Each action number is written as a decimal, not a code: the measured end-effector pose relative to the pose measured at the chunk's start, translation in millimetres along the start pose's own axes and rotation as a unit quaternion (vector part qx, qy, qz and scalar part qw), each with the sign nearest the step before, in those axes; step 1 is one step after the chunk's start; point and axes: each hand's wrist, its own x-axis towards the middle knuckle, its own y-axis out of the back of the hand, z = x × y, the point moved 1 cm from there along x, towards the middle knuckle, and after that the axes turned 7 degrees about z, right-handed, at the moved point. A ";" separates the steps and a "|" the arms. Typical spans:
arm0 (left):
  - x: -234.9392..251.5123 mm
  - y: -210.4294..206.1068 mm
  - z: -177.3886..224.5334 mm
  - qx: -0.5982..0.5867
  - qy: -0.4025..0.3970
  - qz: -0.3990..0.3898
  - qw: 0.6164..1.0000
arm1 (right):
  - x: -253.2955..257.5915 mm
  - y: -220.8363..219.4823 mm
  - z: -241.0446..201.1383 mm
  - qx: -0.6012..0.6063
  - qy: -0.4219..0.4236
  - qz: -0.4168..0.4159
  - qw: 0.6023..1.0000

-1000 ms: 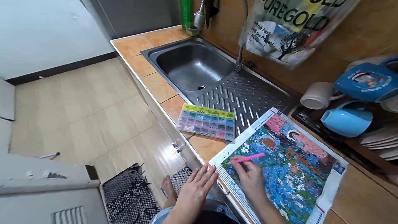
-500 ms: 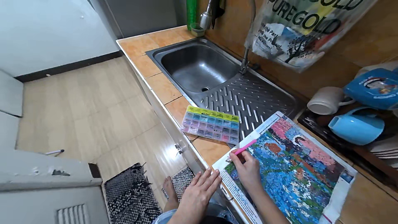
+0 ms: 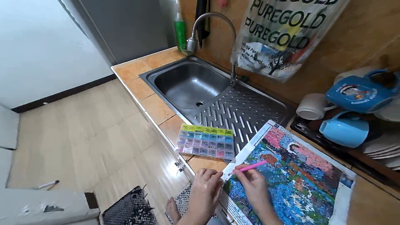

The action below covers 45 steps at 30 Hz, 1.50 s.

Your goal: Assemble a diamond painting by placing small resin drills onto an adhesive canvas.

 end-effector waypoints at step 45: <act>-2.5 37.0 -35.1 0.017 0.088 -0.029 0.996 | 91.0 -0.3 -25.3 -0.233 0.079 -0.100 0.964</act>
